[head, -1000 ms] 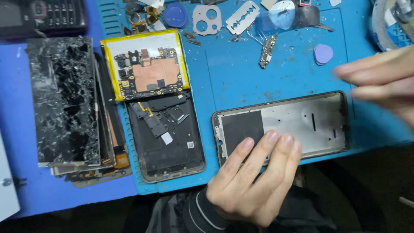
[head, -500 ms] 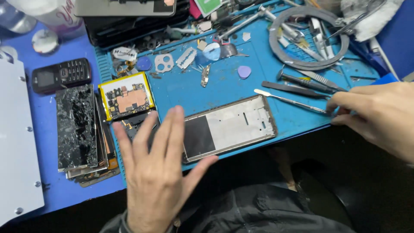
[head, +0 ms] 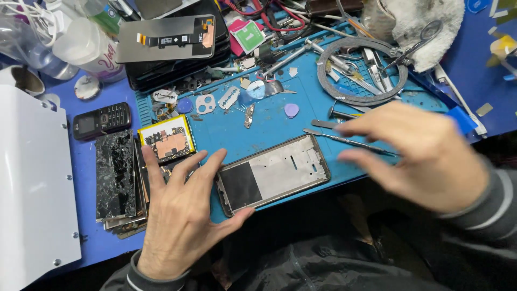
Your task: The person pries the screen assembly off a phone frame on a repair workbench, working a thin blade and pry tool around the edge of the display while holding the frame steady, then continues separating the screen from the housing by hand.
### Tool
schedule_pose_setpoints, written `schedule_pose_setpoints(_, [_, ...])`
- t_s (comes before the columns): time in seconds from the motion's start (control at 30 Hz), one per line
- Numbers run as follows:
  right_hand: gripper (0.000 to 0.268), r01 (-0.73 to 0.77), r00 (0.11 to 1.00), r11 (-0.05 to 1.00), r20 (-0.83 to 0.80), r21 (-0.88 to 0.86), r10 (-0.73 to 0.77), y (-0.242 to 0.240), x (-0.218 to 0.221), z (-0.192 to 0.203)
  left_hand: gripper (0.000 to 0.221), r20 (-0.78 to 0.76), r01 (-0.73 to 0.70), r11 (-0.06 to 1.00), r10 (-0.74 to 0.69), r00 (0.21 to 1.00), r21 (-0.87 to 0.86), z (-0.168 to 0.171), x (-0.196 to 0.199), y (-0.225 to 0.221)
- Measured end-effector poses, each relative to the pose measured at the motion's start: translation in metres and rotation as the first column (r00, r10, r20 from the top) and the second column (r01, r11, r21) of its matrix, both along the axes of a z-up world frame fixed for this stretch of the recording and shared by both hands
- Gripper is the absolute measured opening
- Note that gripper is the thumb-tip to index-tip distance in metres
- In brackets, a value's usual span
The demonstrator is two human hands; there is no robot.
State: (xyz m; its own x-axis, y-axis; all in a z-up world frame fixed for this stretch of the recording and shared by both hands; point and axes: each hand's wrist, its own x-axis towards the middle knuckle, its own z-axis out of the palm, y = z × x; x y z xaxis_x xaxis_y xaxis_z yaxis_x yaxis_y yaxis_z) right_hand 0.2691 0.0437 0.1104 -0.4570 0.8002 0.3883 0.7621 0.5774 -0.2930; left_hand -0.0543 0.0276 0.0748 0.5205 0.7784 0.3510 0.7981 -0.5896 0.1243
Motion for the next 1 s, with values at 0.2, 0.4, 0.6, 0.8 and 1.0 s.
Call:
schedule_pose_setpoints(0.2, [0.093,-0.384,0.921,0.923,0.056,-0.026,0.384,0.01,-0.053,-0.038,0.094,0.023,0.036,0.99,-0.04,0.999,0.135,-0.012,-0.005,-0.002])
schedule_pose_setpoints(0.4, [0.076,-0.445,0.894,0.889,-0.117,-0.106,0.433,0.02,-0.068,-0.043,0.105,0.112,0.011,0.987,-0.03,0.993,0.16,-0.016,-0.007,-0.005])
schedule_pose_setpoints(0.6, [0.066,-0.487,0.856,0.854,-0.294,-0.184,0.425,0.025,-0.068,-0.048,0.101,0.736,-0.056,0.998,0.036,0.676,0.002,-0.032,-0.004,-0.036])
schedule_pose_setpoints(0.8, [0.072,-0.469,0.838,0.86,-0.411,-0.203,0.36,0.028,-0.064,-0.031,0.082,0.887,0.191,0.953,0.291,-0.359,-0.236,-0.054,0.051,-0.051])
schedule_pose_setpoints(1.0, [0.074,-0.466,0.841,0.854,-0.417,-0.232,0.345,0.024,-0.063,-0.023,0.086,0.789,0.613,0.779,0.458,-0.41,-0.133,-0.028,0.084,-0.033])
